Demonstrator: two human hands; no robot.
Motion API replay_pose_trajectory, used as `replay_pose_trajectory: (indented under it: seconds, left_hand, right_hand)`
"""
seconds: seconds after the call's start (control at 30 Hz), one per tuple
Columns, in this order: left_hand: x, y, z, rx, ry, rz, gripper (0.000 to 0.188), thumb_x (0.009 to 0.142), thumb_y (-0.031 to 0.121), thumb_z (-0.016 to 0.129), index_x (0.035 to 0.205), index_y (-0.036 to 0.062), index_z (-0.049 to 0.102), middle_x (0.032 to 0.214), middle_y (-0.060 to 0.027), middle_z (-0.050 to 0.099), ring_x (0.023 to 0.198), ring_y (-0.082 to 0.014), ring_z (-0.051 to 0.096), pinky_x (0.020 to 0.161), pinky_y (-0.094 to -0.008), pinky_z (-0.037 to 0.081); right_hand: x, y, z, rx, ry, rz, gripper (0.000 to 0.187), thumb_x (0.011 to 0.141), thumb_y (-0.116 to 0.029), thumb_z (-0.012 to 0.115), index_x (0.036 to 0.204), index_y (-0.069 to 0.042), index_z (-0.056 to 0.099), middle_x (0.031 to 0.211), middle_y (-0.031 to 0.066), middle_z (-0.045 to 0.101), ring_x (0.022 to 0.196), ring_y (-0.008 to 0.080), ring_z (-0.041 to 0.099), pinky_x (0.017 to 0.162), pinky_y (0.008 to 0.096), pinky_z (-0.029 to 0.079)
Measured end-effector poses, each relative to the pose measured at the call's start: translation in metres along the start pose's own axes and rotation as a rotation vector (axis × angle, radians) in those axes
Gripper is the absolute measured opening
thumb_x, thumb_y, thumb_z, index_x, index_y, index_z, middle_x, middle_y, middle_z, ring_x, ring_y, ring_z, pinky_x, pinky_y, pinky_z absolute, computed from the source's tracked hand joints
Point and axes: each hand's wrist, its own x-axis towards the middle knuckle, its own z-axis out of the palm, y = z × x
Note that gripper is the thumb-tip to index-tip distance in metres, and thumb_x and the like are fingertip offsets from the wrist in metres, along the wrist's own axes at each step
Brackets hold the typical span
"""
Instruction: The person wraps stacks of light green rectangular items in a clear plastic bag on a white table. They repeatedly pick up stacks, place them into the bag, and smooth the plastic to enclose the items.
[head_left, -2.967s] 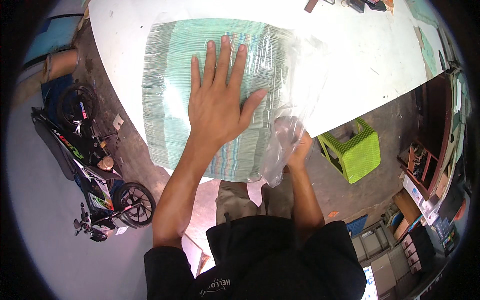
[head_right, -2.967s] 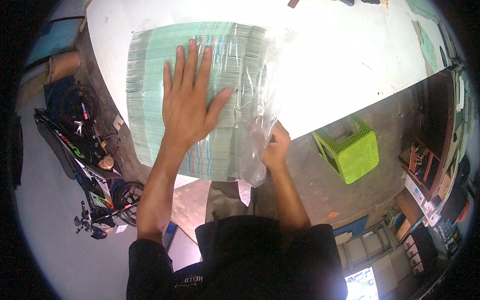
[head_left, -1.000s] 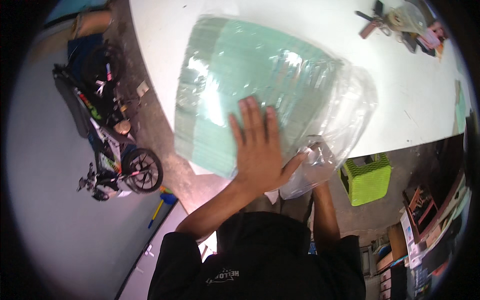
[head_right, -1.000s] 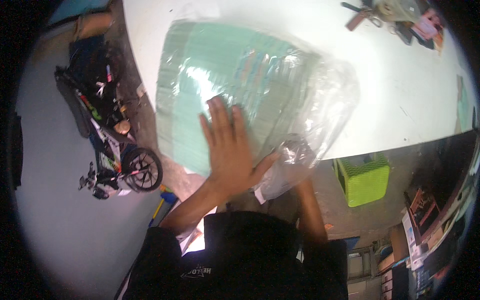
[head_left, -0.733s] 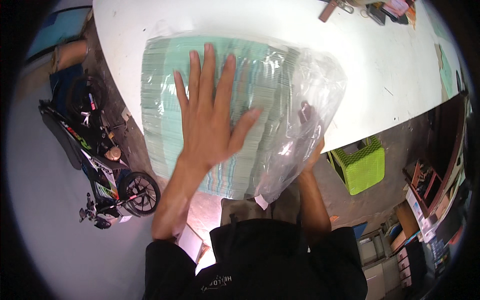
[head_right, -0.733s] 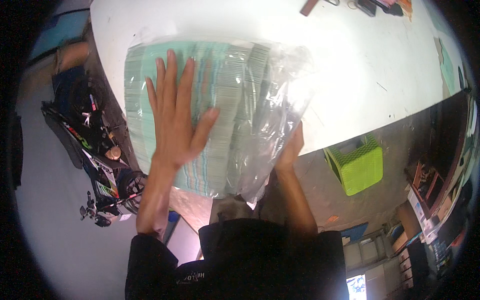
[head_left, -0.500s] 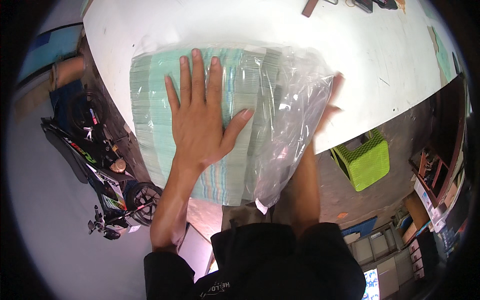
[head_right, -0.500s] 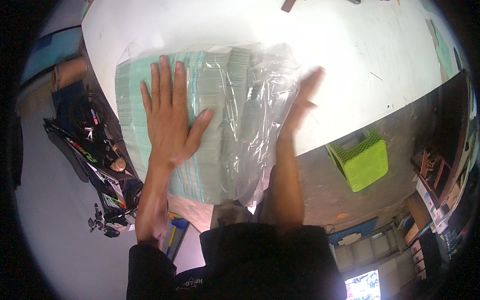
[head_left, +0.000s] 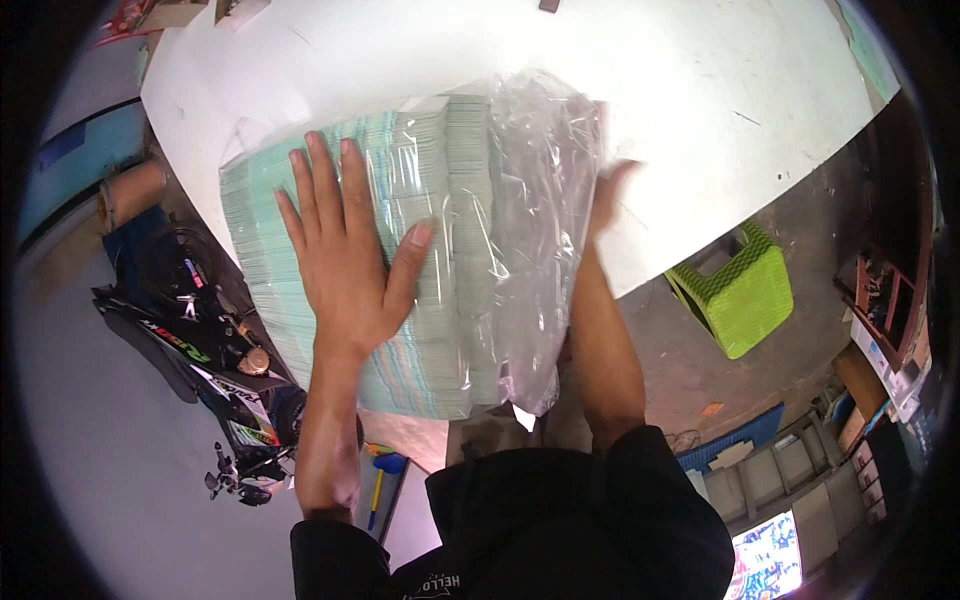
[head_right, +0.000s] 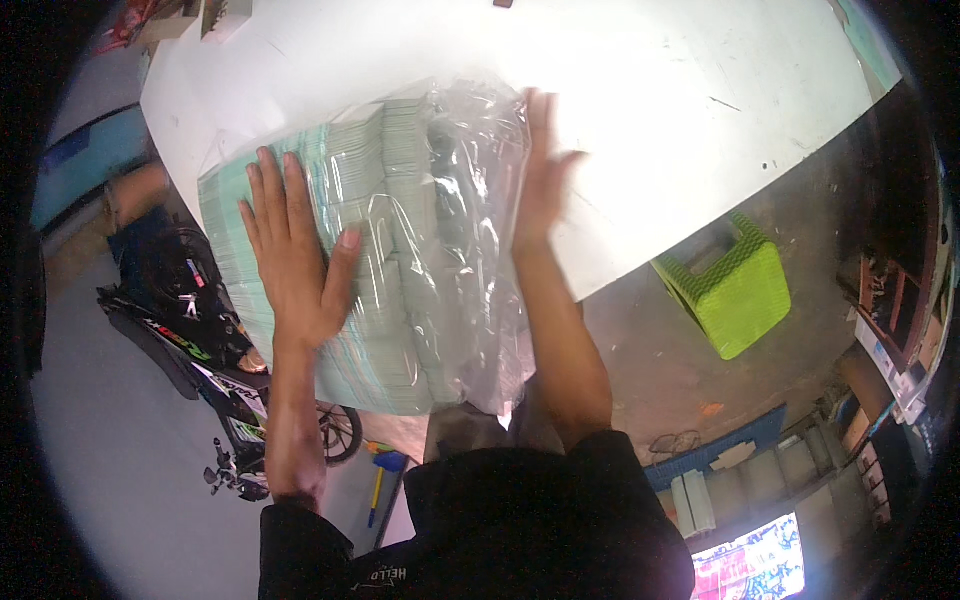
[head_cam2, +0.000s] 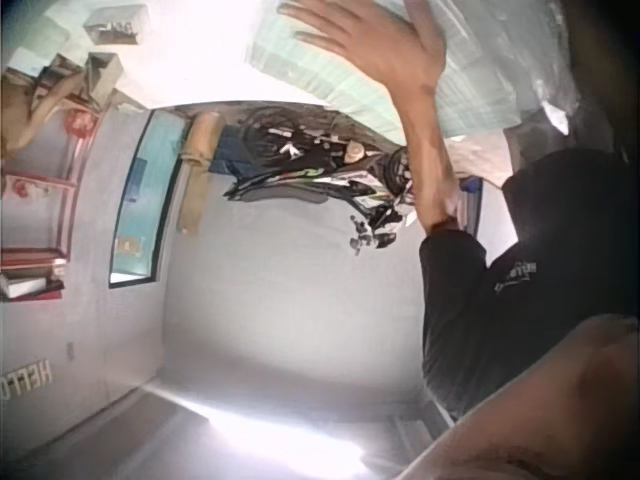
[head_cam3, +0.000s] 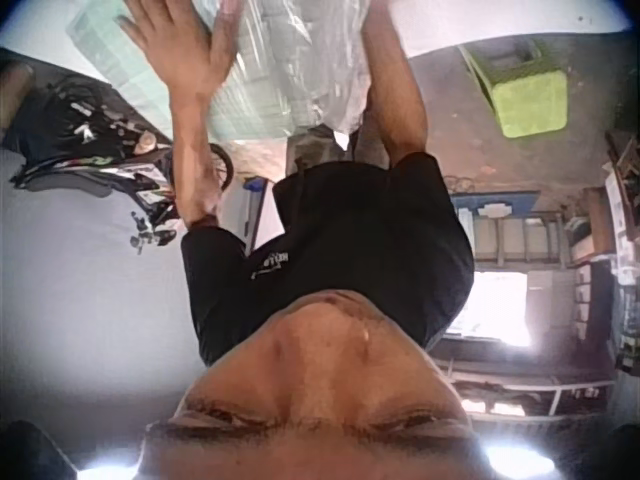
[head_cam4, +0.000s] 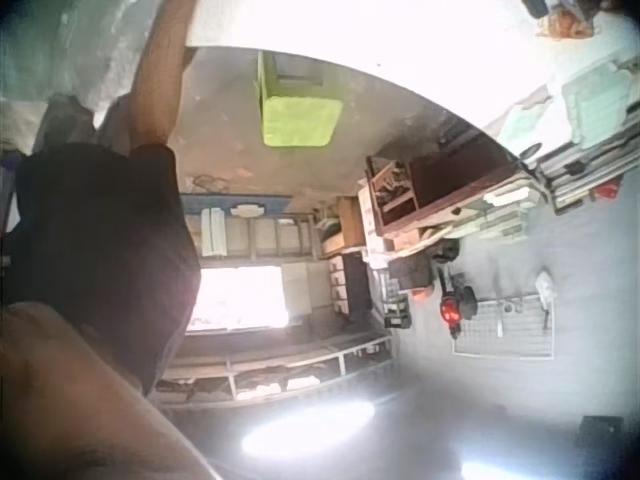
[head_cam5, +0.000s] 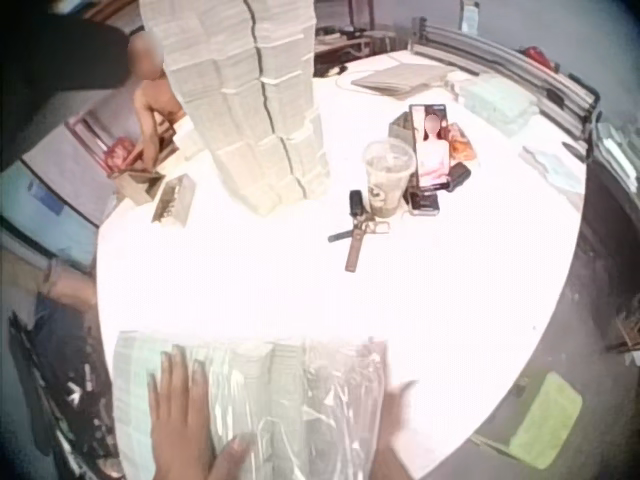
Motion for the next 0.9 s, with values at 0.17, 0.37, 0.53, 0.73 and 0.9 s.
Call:
replay_pose_trajectory:
  seconds: [0.17,0.37,0.53,0.73,0.9]
  left_hand:
    - [0.004,0.008,-0.001,0.029,-0.027,-0.001,0.089,0.099,0.046,0.058,0.163,-0.0019,0.021,0.169,-0.0308,0.013,0.157,-0.0494,0.009,0.124,-0.0631,0.002]
    - [-0.003,0.005,0.006,0.038,-0.011,0.006,0.085,0.099,0.042,0.057,0.163,-0.0017,0.021,0.169,-0.0303,0.014,0.157,-0.049,0.01,0.124,-0.0622,0.003]
    - [0.0,0.011,0.006,0.064,0.001,0.03,0.086,0.1,0.046,0.057,0.162,-0.0019,0.023,0.168,-0.0305,0.016,0.157,-0.0486,0.011,0.125,-0.0616,0.004]
    - [-0.001,0.015,0.007,0.051,0.046,0.023,0.085,0.101,0.052,0.054,0.162,-0.0014,0.026,0.168,-0.0311,0.018,0.157,-0.0476,0.012,0.125,-0.0614,0.004]
    - [-0.002,0.015,0.012,0.069,0.092,0.056,0.088,0.101,0.057,0.053,0.16,-0.0042,0.03,0.166,-0.033,0.022,0.156,-0.0493,0.015,0.124,-0.062,0.005]
  right_hand:
    - [0.016,0.033,0.007,0.394,0.076,-0.089,0.097,0.099,-0.079,0.021,0.167,-0.01,0.004,0.173,0.0165,0.01,0.16,0.0282,0.008,0.13,0.0454,0.004]
    - [0.012,-0.017,0.016,0.426,0.073,-0.095,0.099,0.1,-0.078,0.026,0.166,-0.008,0.003,0.17,0.0241,0.013,0.159,0.0344,0.008,0.131,0.0448,0.006]
    - [0.006,0.049,-0.003,0.139,0.345,-0.093,0.101,0.099,-0.079,0.03,0.165,-0.006,0.008,0.165,0.024,0.027,0.154,0.0332,0.026,0.129,0.0491,0.015]
    - [0.013,-0.026,-0.003,0.611,0.034,-0.145,0.093,0.102,-0.075,0.023,0.164,-0.005,0.025,0.166,0.0196,0.03,0.155,0.0265,0.023,0.127,0.0425,0.018]
    - [0.009,-0.005,-0.007,0.283,0.11,0.104,0.095,0.1,-0.078,0.027,0.164,-0.007,0.024,0.163,0.0205,0.033,0.146,0.0279,0.037,0.121,0.0423,0.032]
